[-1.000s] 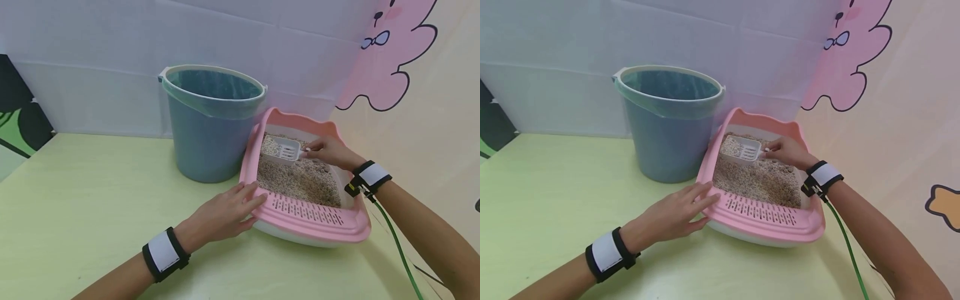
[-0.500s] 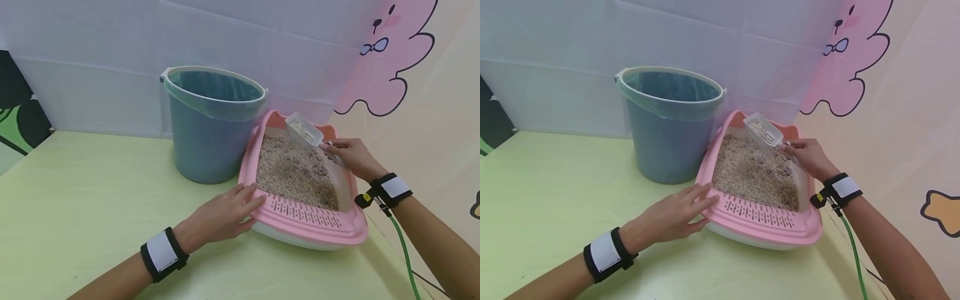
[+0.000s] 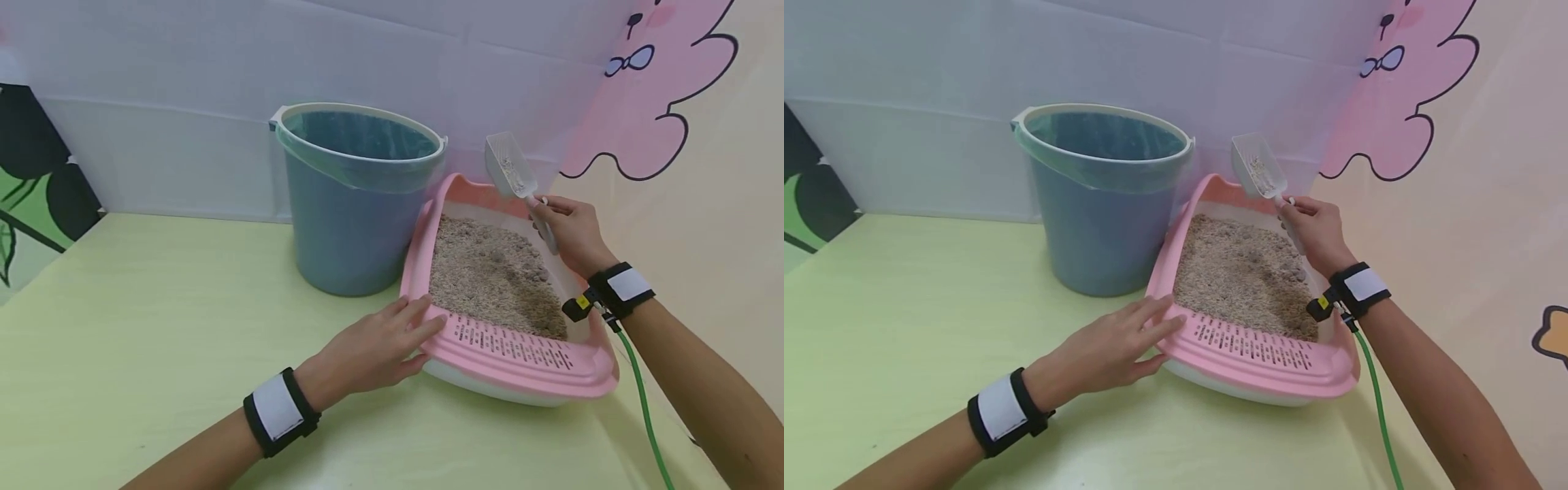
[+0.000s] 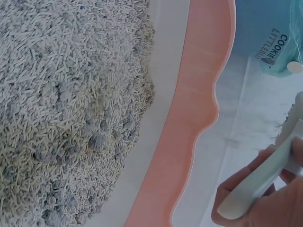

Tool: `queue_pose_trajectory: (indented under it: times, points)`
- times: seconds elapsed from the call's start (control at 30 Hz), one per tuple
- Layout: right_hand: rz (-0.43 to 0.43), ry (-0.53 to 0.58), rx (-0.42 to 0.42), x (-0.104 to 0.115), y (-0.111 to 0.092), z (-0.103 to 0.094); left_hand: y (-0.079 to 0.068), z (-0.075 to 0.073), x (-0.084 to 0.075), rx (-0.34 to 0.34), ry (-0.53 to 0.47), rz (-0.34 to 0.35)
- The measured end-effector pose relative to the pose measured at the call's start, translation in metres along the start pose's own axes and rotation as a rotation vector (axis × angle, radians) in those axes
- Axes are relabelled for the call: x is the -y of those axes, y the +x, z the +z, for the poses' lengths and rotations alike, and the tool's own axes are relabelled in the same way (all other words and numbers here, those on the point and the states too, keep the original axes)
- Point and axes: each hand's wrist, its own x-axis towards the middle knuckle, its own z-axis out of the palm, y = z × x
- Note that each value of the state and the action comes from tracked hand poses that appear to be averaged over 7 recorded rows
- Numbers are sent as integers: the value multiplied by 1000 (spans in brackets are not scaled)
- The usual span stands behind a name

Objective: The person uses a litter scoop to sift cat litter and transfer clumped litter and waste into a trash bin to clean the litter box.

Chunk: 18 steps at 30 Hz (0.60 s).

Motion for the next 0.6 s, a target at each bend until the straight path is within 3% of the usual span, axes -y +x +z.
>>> queue_pose_trajectory:
  times: [0.37,0.5,0.6]
  points:
    - [-9,144,-134,5,11,7,1,-3,0,-11,12,-4]
    - [-22,81,-102,2,9,4,0,-3,-1,7,9,-5]
    - [-83,-87,-23,1,8,-6,-1,-3,-2,22,5,-8]
